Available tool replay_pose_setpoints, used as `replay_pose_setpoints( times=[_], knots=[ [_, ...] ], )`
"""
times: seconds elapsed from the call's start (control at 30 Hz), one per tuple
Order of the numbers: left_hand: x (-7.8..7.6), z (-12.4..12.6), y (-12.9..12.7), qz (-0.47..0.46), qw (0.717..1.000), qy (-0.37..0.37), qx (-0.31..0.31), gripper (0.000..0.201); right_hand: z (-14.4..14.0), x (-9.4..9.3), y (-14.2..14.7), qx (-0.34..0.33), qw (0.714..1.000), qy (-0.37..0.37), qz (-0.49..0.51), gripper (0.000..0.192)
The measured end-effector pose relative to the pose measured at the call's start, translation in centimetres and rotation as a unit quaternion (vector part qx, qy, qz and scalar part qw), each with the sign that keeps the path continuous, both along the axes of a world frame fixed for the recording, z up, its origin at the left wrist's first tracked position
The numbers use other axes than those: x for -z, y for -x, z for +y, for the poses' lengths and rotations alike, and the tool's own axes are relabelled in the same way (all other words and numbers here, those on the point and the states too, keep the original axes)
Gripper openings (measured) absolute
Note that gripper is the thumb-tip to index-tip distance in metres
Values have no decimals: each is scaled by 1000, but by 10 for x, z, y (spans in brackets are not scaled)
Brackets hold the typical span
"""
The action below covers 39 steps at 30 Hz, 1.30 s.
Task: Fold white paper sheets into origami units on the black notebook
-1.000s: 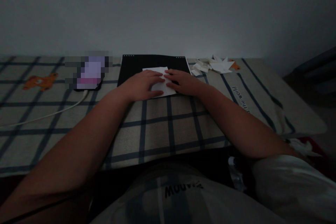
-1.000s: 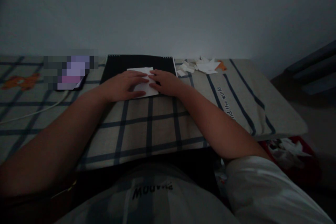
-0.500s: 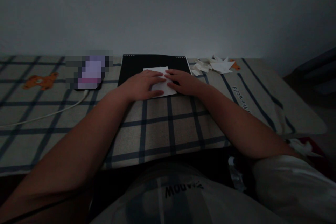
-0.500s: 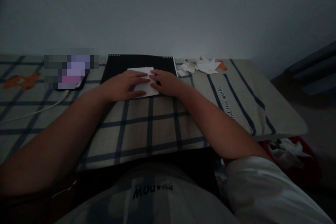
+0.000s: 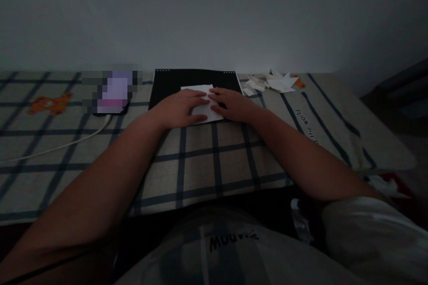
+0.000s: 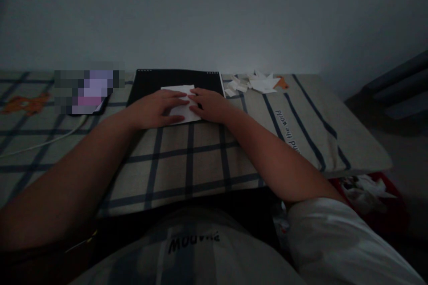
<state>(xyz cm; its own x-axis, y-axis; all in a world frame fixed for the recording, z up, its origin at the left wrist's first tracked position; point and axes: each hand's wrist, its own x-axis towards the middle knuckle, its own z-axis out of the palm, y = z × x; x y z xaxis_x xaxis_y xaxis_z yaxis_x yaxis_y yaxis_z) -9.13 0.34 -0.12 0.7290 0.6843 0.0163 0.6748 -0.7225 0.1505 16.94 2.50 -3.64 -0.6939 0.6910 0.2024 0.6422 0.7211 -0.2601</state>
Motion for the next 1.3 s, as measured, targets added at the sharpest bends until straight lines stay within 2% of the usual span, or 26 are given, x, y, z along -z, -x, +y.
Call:
replay_pose_setpoints(
  times=[0.23, 0.37, 0.6, 0.97, 1.17, 1.3],
  knots=[
    [-3, -5, -5, -1, 1000, -12, -7, 67, -2, -1, 2, 10, 1000, 7, 5, 52],
    [0, -6, -13, -22, 999, -29, -10, 58, 0, 1, 1, 5, 1000, 0, 6, 52],
    [6, -9, -25, -41, 995, -44, -74, 54, 0, -1, 1, 6, 1000, -3, -6, 53],
    [21, 1, -19, -46, 996, -60, -40, 51, 0, -6, 2, -2, 1000, 14, -11, 52],
    [15, -1, -26, -9, 997, -61, -51, 48, 5, 4, -3, -6, 1000, 5, 30, 53],
    [7, -5, -33, 18, 995, -64, -74, 48, 6, 3, -9, 1, 998, -16, 56, 44]
  ],
)
